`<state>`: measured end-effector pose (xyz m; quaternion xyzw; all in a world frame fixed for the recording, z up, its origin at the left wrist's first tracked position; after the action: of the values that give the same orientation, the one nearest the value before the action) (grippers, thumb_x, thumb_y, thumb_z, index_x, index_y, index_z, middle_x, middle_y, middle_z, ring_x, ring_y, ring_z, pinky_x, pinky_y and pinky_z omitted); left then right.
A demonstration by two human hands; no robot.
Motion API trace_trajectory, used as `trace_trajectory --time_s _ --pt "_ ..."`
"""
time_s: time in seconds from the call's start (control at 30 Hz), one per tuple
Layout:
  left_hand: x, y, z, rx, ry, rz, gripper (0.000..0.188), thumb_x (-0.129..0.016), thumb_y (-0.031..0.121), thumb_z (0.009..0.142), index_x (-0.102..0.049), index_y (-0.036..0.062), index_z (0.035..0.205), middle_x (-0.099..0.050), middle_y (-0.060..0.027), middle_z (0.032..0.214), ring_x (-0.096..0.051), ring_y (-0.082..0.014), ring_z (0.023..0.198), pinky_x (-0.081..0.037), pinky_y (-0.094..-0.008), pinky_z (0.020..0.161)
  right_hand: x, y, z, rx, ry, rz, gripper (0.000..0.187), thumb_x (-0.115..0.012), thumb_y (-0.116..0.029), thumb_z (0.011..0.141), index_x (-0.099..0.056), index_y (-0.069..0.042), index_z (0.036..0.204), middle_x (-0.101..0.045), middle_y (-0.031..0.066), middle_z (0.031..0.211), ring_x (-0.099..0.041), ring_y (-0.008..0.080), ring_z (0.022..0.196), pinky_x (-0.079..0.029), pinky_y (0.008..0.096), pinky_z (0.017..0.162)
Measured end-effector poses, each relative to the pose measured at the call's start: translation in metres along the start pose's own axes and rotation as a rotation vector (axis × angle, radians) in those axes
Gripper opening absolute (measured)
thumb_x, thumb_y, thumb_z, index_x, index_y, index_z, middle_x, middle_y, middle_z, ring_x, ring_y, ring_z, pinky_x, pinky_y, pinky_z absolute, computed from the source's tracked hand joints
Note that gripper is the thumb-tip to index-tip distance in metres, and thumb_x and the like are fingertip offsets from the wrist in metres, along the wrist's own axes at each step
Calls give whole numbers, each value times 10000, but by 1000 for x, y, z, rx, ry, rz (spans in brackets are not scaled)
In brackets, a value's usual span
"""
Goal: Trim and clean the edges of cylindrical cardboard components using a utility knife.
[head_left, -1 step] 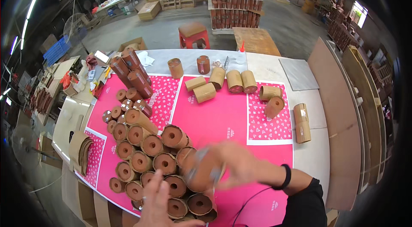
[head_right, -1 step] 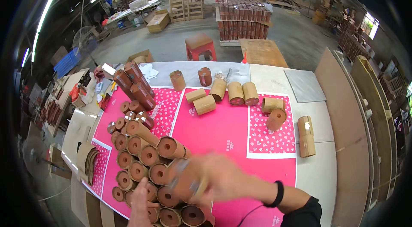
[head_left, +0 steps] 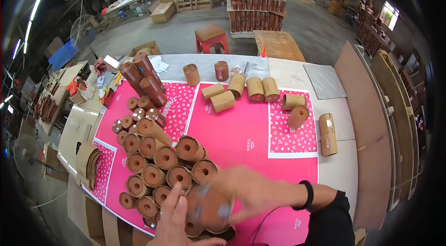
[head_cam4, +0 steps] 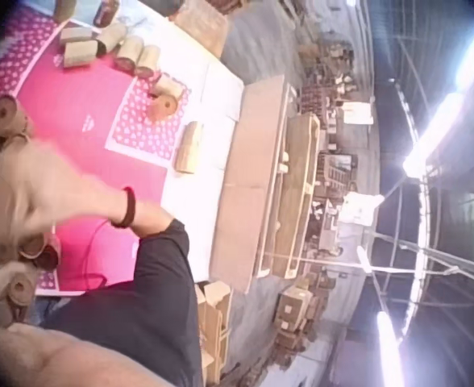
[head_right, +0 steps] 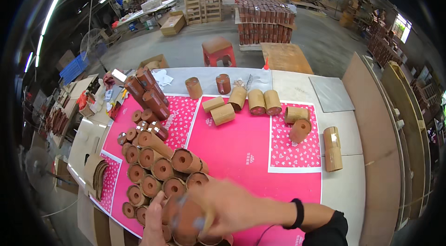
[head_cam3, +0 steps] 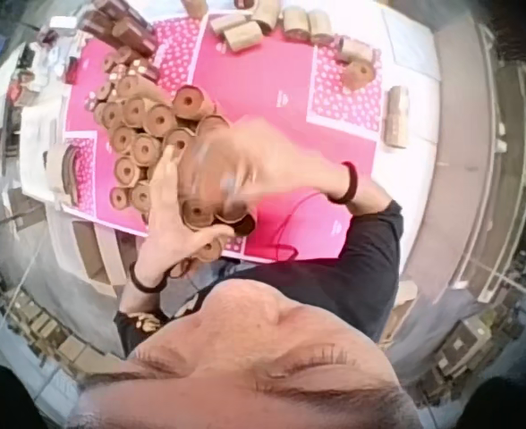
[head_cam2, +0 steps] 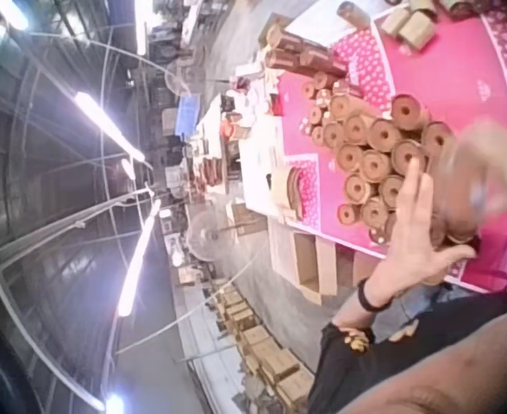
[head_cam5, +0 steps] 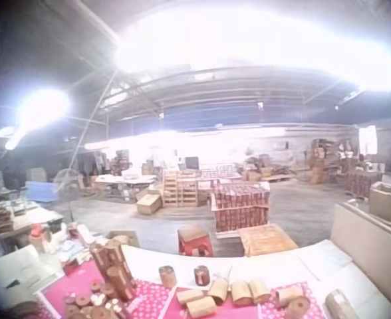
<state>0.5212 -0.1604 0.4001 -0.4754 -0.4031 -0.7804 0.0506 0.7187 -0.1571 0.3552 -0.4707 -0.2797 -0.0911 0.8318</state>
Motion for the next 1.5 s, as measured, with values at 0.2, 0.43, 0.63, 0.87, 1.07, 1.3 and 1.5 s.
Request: trace_trajectory --time_s 0.2,0.43,0.63,0.87,1.07,1.3,1.5 --pt "27 -28 -62 267 22 -80 1120 -954 249 649 -331 18 1551 -487 -209 1447 -525 -357 1290 -453 -471 1078 -18 86 35 -330 -454 667 640 -798 -335 825 -556 -17 1325 -678 202 1144 -668 283 1067 -532 460 877" --pt "70 -159 -295 877 786 -243 921 -799 21 749 -297 11 1522 -468 -171 1424 -517 -307 1297 -414 -448 1131 7 361 86 -358 -147 -1021 492 -624 -119 838 -560 -66 1323 -607 154 1214 -553 323 1203 -446 490 1024" --pt "31 -238 -304 1185 471 319 933 -947 221 616 -470 20 1393 -492 -167 1243 -554 -314 1136 -508 -392 968 12 433 59 -514 202 -1338 906 -876 -204 641 -467 -99 1443 -496 111 1328 -487 335 1266 -397 546 1066" --pt "-19 -291 -247 1074 294 185 946 -885 269 694 -405 7 1465 -507 -238 1245 -536 -415 1207 -485 -461 1019 28 336 -2 -874 348 -838 838 -855 -286 656 -506 -96 1393 -562 166 1278 -543 412 1218 -460 515 1025" --pt "-69 -346 -279 825 590 -270 1047 -822 441 832 -250 -72 1543 -474 -297 1451 -493 -406 1347 -410 -478 1119 37 149 -63 -530 672 -466 829 -821 -138 745 -425 -31 1466 -455 234 1414 -469 397 1331 -415 465 1116" --pt "40 -181 -171 200 290 -83 1087 -824 556 754 -319 -21 1524 -481 -243 1402 -460 -431 1290 -351 -531 1102 -90 -59 -4 -400 112 -122 1054 -921 -182 613 -359 -18 1490 -537 157 1342 -553 299 1254 -460 428 1057" --pt "68 -128 -179 166 83 -421 937 -866 275 773 -359 17 1518 -544 -167 1341 -537 -296 1243 -427 -452 1075 -207 -97 57 -316 -293 -29 1012 -929 -379 705 -391 -21 1484 -537 182 1370 -571 299 1268 -508 420 1012"
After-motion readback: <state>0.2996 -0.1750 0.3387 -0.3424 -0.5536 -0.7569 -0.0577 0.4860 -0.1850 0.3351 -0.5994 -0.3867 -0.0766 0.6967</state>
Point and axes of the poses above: each hand's wrist, its own z-axis towards the middle knuckle, its own x-axis out of the back of the hand, y = z × x, the point moved 5 cm from there along z, towards the middle knuckle
